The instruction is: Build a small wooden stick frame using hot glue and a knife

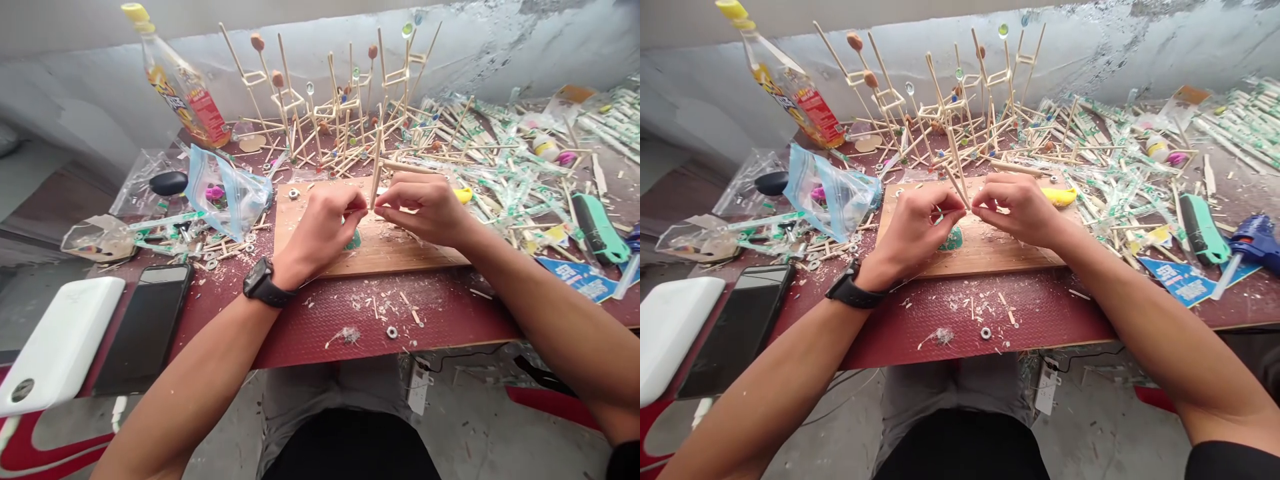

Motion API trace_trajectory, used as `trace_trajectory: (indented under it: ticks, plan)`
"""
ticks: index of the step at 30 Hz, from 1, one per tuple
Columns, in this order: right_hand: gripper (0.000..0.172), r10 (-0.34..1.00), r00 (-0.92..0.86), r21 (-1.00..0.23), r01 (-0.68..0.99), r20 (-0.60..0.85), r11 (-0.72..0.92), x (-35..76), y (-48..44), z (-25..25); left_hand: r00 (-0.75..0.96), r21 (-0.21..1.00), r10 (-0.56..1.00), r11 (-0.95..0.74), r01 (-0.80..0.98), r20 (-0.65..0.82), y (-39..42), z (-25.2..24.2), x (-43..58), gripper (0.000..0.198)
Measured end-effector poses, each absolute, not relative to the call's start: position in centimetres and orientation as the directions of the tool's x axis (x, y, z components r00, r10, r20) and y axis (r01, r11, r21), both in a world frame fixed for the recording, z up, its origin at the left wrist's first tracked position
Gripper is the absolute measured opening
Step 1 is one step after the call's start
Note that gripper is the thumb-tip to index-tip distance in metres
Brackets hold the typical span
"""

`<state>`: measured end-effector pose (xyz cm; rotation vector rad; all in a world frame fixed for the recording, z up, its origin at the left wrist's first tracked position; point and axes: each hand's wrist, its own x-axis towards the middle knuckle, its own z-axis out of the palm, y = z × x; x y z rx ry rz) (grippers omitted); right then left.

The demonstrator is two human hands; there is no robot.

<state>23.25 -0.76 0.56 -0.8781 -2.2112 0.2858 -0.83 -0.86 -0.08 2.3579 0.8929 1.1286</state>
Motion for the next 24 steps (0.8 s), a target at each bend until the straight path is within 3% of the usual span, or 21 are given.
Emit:
trace_trajectory:
  ticks: [8, 16, 24]
  plan:
    - [0.013, 0.454, -0.508, -0.266, 0.401, 0.732, 0.877, 23.33, -0.26, -0.33, 0.498, 0.446, 0.597, -0.802, 0.398, 0.629, -0.91, 0.19, -1.05, 0.019]
    - [0.011, 0.386, -0.509, -0.202, 0.380, 0.769, 0.903, 23.35, -0.37, -0.18, 0.497, 0.385, 0.541, -0.838, 0.388, 0.678, -0.99, 0.68, -1.27, 0.019]
    - [0.013, 0.434, -0.508, -0.226, 0.420, 0.744, 0.879, 23.49, -0.61, -0.16, 0.468, 0.380, 0.531, -0.842, 0.383, 0.706, -0.95, 0.60, -1.12, 0.020]
